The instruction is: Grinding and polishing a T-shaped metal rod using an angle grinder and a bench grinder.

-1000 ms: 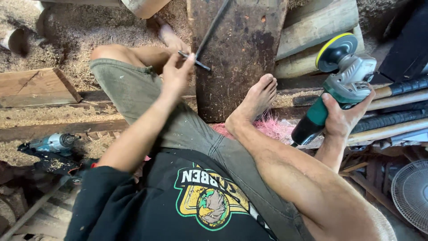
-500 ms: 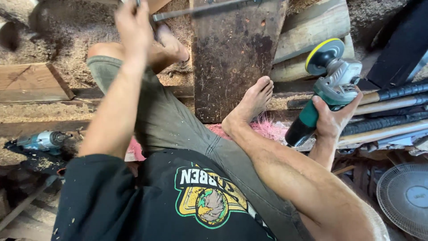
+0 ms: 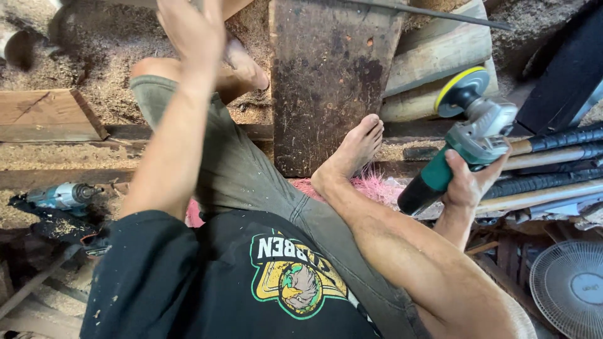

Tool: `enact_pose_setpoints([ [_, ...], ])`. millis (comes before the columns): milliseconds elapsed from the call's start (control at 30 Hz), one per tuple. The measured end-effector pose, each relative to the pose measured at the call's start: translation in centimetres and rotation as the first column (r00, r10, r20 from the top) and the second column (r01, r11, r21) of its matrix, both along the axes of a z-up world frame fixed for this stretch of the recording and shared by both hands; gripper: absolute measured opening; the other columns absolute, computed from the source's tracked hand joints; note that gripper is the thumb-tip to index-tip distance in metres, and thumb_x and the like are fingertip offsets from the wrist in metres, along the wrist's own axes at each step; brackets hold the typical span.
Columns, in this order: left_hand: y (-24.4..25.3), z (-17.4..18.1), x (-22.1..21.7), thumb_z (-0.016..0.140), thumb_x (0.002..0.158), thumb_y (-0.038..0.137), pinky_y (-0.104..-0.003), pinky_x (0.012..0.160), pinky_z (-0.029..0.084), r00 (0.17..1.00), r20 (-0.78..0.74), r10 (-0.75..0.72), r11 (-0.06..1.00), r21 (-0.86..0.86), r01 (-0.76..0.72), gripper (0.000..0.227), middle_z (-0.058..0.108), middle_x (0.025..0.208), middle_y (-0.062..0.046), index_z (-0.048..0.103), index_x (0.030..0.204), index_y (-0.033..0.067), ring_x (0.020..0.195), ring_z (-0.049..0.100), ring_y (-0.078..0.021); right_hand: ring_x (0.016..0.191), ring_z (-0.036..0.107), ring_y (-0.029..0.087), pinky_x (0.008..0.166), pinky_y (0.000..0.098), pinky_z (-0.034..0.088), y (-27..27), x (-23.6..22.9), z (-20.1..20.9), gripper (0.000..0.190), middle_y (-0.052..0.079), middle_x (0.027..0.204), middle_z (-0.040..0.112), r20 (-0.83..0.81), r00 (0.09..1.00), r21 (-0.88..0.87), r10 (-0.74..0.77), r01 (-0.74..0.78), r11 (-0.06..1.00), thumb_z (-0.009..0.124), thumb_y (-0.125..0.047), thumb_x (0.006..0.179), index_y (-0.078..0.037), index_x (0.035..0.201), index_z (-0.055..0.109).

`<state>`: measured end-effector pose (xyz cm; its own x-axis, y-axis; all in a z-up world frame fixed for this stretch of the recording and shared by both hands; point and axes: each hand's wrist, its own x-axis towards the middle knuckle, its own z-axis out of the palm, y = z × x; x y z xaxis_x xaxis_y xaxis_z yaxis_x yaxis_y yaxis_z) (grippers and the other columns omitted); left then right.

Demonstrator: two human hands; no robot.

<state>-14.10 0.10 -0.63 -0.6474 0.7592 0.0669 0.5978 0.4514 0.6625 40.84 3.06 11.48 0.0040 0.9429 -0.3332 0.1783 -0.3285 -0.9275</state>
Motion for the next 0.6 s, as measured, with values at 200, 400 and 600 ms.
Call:
enact_pose_setpoints([
  [200, -4.3, 8.3, 15.4, 0.075, 0.098, 0.031, -0.040, 0.101, 0.052, 0.906, 0.409, -0.111, 0.973, 0.231, 0.016, 0.036, 0.062, 0.109, -0.011, 0.061, 0.117, 0.0041, 0.106, 0.062, -0.0234, 0.111, 0.062, 0.026, 0.101, 0.0385, 0.055, 2.1, -3.1, 2.3, 0.083, 0.015, 0.131, 0.057, -0.287, 0.957, 0.059, -0.039, 0.059, 0.997, 0.088, 0.002, 0.091, -0.003, 0.155, 0.035],
  [400, -0.2, 12.3, 25.7, 0.089, 0.083, 0.043, -0.045, 0.117, 0.044, 0.255, 0.791, -0.556, 0.784, 0.398, 0.477, 0.097, 0.054, 0.148, -0.020, 0.037, 0.157, 0.0093, 0.139, 0.055, -0.0342, 0.087, 0.069, 0.034, 0.074, 0.0444, 0.064, 5.0, -10.4, 6.1, 0.091, 0.023, 0.120, 0.062, -0.467, 0.884, 0.004, -0.012, 0.016, 1.000, 0.083, -0.007, 0.088, -0.008, 0.156, 0.023],
  [600, 5.4, 19.6, 22.9, 0.090, 0.066, 0.027, -0.042, 0.110, 0.052, 0.189, 0.819, -0.542, 0.814, 0.456, 0.359, 0.106, 0.056, 0.139, -0.023, 0.033, 0.153, 0.0074, 0.126, 0.062, -0.0339, 0.105, 0.065, 0.030, 0.095, 0.0419, 0.057, 8.6, -13.6, 3.8, 0.075, 0.020, 0.125, 0.061, -0.544, 0.831, 0.159, 0.116, -0.033, 0.987, 0.082, -0.001, 0.100, -0.003, 0.157, 0.033],
])
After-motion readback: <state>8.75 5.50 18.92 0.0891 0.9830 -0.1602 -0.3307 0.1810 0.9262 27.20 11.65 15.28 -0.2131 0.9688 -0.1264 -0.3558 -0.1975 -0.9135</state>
